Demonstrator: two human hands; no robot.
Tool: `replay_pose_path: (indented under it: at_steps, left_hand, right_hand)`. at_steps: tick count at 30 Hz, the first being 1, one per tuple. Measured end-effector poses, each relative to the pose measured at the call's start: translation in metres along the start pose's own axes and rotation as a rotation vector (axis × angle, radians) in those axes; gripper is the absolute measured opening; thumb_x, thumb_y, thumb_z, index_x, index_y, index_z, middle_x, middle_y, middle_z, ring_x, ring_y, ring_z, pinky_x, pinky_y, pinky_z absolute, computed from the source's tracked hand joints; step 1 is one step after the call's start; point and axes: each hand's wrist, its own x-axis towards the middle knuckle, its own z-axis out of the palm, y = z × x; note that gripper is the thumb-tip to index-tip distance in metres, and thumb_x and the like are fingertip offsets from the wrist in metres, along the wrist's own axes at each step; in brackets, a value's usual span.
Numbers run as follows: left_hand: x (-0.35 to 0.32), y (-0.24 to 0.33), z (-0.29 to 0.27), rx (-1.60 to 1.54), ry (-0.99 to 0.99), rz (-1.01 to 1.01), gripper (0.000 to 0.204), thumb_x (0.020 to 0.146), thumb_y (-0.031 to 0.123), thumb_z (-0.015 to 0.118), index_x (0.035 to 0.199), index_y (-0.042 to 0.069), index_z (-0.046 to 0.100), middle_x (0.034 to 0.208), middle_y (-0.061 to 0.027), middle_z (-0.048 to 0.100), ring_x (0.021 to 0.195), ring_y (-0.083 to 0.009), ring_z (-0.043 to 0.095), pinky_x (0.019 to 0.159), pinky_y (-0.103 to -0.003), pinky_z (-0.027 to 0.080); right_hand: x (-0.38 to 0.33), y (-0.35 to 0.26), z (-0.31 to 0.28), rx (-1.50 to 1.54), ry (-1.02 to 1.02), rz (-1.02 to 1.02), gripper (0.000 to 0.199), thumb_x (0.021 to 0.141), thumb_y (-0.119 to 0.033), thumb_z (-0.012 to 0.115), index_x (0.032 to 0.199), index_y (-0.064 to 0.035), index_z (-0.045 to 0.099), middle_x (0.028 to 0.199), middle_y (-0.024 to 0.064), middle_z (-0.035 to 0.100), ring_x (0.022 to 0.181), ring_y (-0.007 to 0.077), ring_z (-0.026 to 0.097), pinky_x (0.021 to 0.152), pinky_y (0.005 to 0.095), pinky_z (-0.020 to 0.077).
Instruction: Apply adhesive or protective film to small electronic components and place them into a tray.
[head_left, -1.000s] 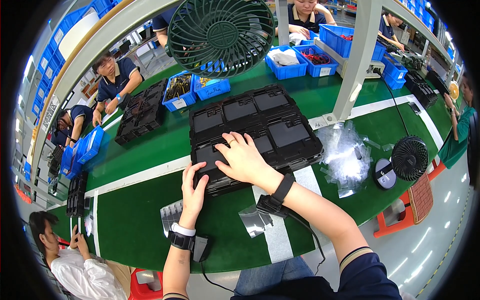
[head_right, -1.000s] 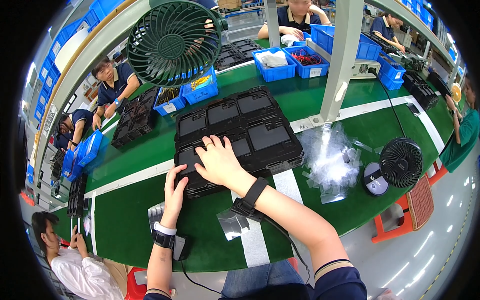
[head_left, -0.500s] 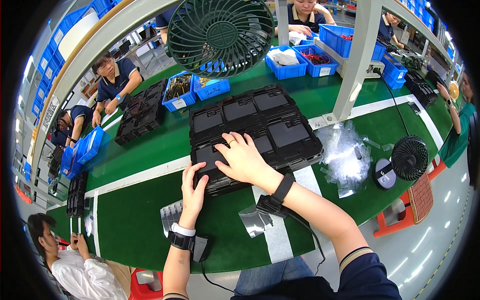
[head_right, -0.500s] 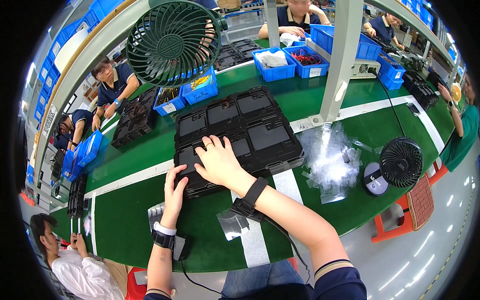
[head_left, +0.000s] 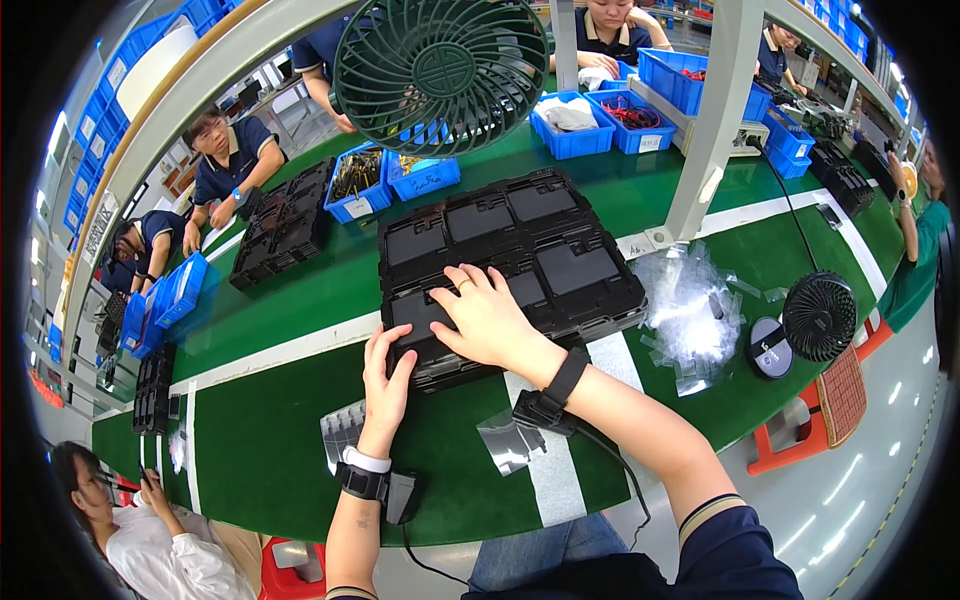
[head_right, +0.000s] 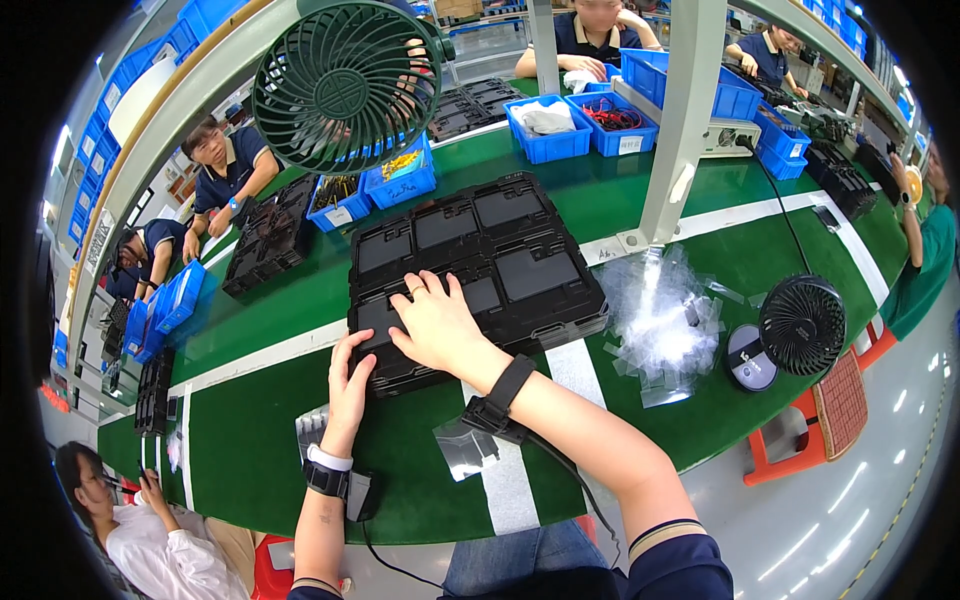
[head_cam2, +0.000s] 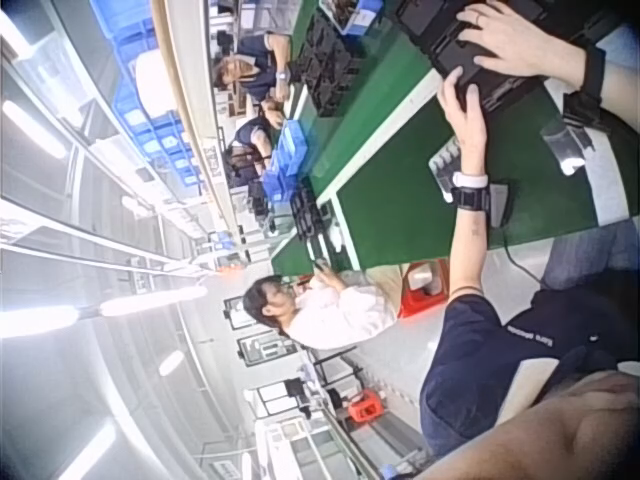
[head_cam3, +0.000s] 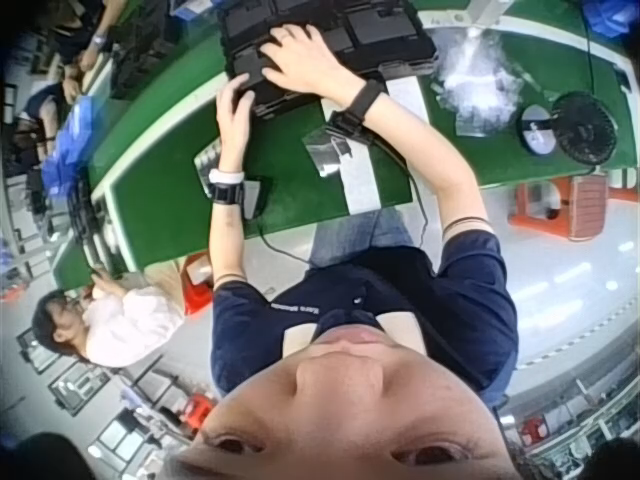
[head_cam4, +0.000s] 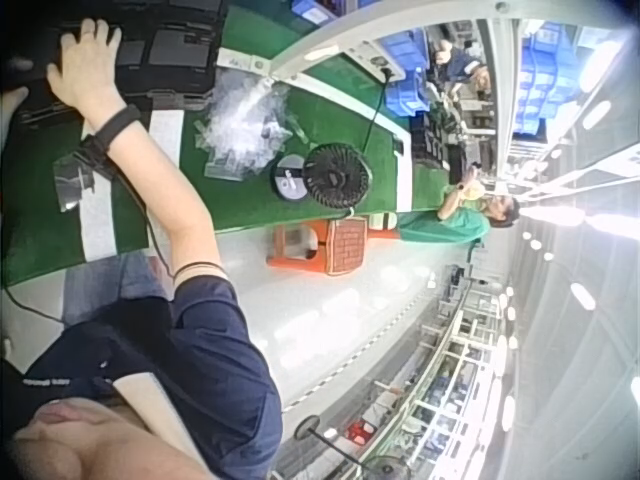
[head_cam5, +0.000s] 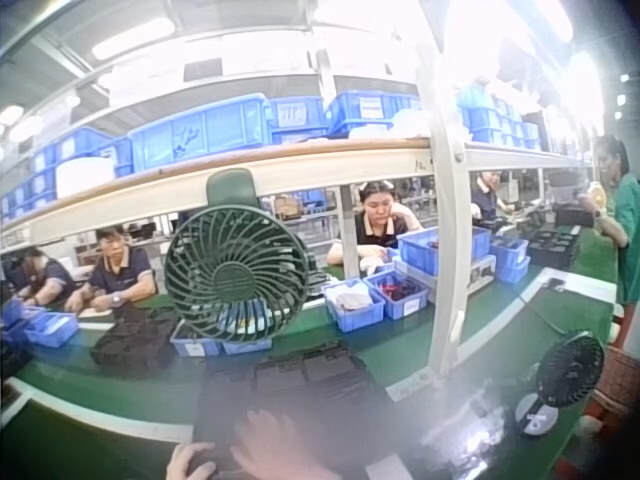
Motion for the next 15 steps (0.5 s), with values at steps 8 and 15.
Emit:
replay_pose_path:
  at_steps: [8,15]
  left_hand:
    - [-0.0007,0.0004,-0.0007,0.009,-0.001,-0.006,0.031,0.080,0.005,0.054,0.111,0.005,0.056,0.118,-0.0107,0.049,0.113,-0.0220,0.045,0.099,-0.031,0.032]
    - [0.0006,0.0000,-0.0031,-0.021,-0.026,-0.042,0.032,0.080,0.009,0.059,0.112,0.010,0.058,0.129,-0.0200,0.043,0.122,-0.0305,0.042,0.101,-0.037,0.032]
  right_hand:
    - [0.0001,-0.0013,-0.0017,0.000,-0.010,0.005,0.044,0.081,-0.034,0.059,0.115,-0.0062,0.055,0.126,0.0212,0.045,0.121,0.0372,0.039,0.099,0.0543,0.0306]
    - [0.0001,-0.0006,-0.0009,0.001,-0.006,0.002,0.043,0.081,-0.034,0.059,0.115,-0.0062,0.055,0.126,0.0212,0.045,0.120,0.0374,0.040,0.099,0.0543,0.0309]
